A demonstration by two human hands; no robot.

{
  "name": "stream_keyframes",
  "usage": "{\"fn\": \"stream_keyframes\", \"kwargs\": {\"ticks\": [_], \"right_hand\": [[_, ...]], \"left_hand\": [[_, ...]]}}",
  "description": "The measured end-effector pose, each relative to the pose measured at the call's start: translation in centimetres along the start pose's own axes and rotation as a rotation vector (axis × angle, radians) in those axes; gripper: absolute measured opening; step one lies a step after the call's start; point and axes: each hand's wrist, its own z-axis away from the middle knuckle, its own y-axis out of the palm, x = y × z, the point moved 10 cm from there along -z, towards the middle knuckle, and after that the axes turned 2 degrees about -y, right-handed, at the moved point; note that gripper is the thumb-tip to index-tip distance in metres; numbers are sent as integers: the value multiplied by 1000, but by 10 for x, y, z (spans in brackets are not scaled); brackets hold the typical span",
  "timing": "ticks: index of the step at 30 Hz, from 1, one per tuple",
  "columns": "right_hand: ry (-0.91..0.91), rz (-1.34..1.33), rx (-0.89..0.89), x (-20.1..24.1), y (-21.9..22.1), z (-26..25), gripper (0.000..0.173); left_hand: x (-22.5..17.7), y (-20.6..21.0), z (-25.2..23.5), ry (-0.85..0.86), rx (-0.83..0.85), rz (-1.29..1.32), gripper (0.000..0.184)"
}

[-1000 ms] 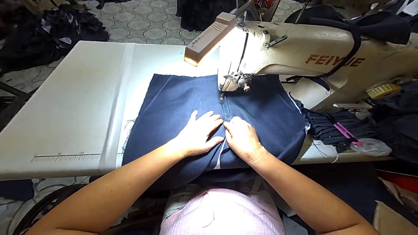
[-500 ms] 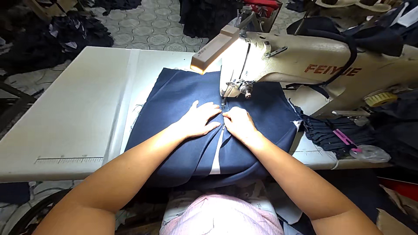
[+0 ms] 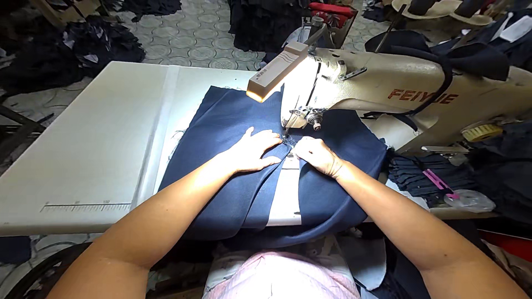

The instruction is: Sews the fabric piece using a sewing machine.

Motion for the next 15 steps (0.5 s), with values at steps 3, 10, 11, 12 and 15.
{"fn": "stream_keyframes", "kwargs": {"ticks": [3, 10, 11, 12, 15], "right_hand": [[367, -23, 34, -16, 1, -6, 28], [624, 69, 332, -25, 14, -19, 38], [635, 50, 331, -26, 14, -19, 39], [652, 17, 301, -27, 13, -18, 39], [685, -50, 247, -28, 12, -15, 43]], "left_hand": [[-21, -5, 8, -130, 28, -105, 68], [-93, -4, 49, -278, -235, -267, 16], [-88, -3, 48, -298, -214, -276, 13], [-84, -3, 46, -301, -199, -262, 12], [-86, -9, 44, -167, -252, -25, 17]]}}
